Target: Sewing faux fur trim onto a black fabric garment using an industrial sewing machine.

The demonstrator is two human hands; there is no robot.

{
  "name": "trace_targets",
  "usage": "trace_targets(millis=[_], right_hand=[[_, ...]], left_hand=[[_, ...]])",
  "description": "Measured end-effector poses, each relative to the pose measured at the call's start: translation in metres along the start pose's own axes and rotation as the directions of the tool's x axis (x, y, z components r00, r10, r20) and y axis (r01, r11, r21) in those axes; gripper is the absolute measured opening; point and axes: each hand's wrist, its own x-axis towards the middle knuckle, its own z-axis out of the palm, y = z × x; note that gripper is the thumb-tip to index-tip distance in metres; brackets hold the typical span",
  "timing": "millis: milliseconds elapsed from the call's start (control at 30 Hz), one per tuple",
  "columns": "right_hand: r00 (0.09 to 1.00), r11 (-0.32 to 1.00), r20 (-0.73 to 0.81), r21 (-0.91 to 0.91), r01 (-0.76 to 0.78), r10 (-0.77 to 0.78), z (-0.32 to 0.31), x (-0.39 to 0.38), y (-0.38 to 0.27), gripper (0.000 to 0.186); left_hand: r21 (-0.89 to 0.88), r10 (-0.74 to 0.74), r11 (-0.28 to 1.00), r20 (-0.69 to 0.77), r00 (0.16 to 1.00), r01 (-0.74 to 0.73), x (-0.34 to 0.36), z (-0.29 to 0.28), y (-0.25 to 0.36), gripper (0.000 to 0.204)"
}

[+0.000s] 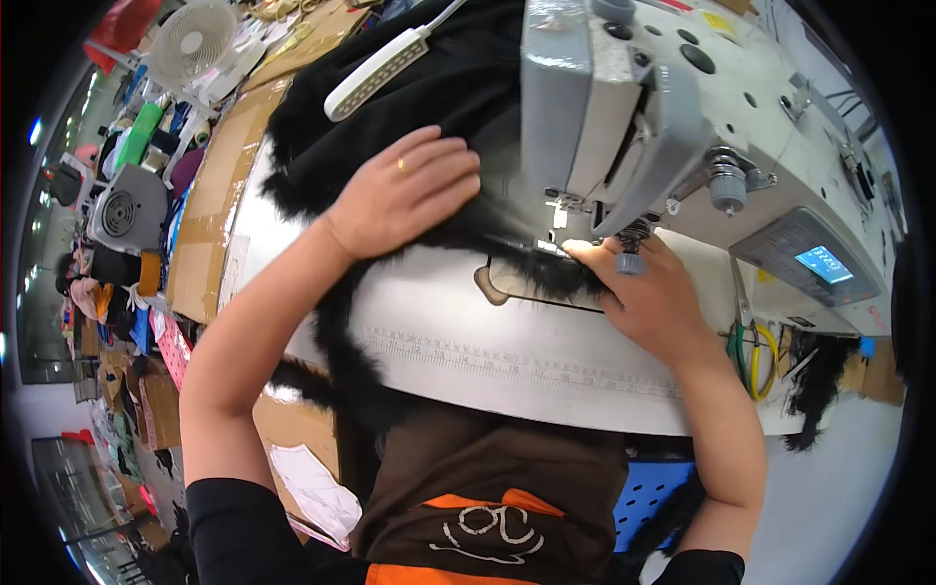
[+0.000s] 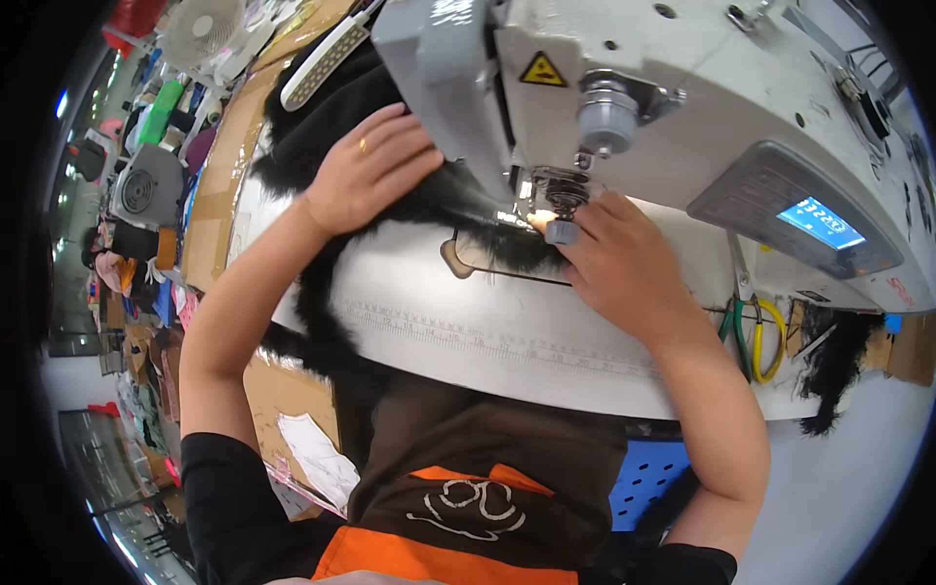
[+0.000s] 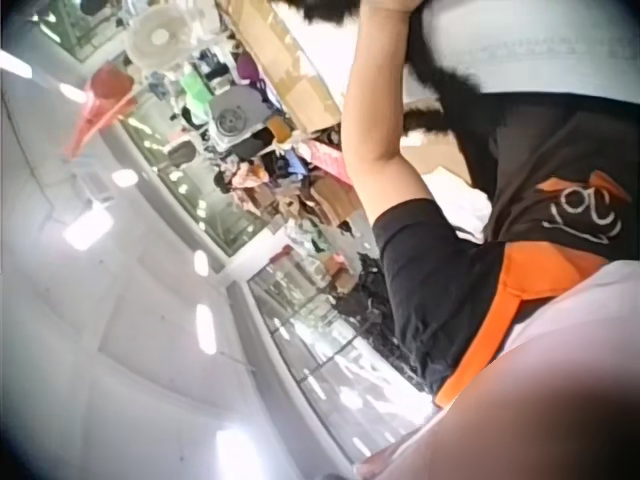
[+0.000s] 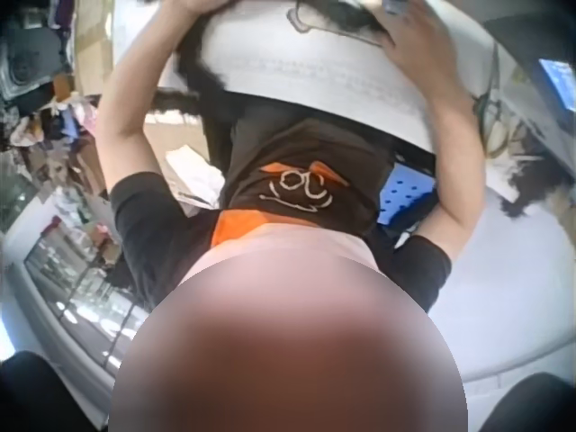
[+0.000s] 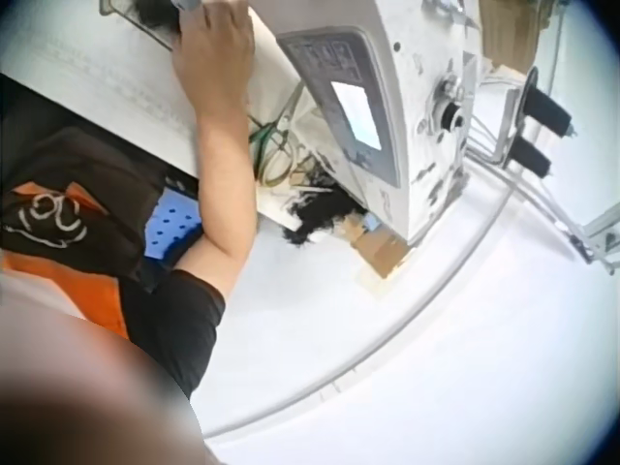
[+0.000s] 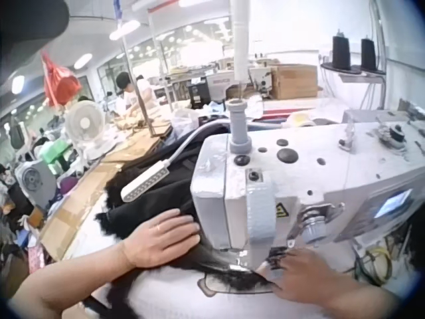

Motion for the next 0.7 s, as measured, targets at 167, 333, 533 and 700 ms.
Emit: trace_targets(millis=[167,333,533,700], right_hand=[[0.998,0.999,-0.044,-0.031,0.044,-0.045,-0.001,0.001,-0.003,0.071],[0.999,1.000,-0.040,-0.017,0.003,-0.004,0.002,0.001,0.000,0.071],[1.000,1.000,-0.019,-0.012,-0.008,0.008,-0.002,0.004,0.002,0.068],[1.000,0.999,0.009,-0.049,0.004,-0.004,-0.003,-0.002,0.010,0.066]], left_hand=[[-0.111,-0.246,0.960,0.093,0.965,0.256,0.017,-0.016,0.045,0.044],[-0.160,-0.648,0.724,0.179,0.741,0.671,0.033,-0.019,0.104,0.061],[-0.291,-0.606,0.749,0.059,0.793,0.595,0.032,0.005,0.114,0.043],[-0.420,-0.388,0.817,0.104,0.916,0.394,0.029,0.009,0.082,0.032]])
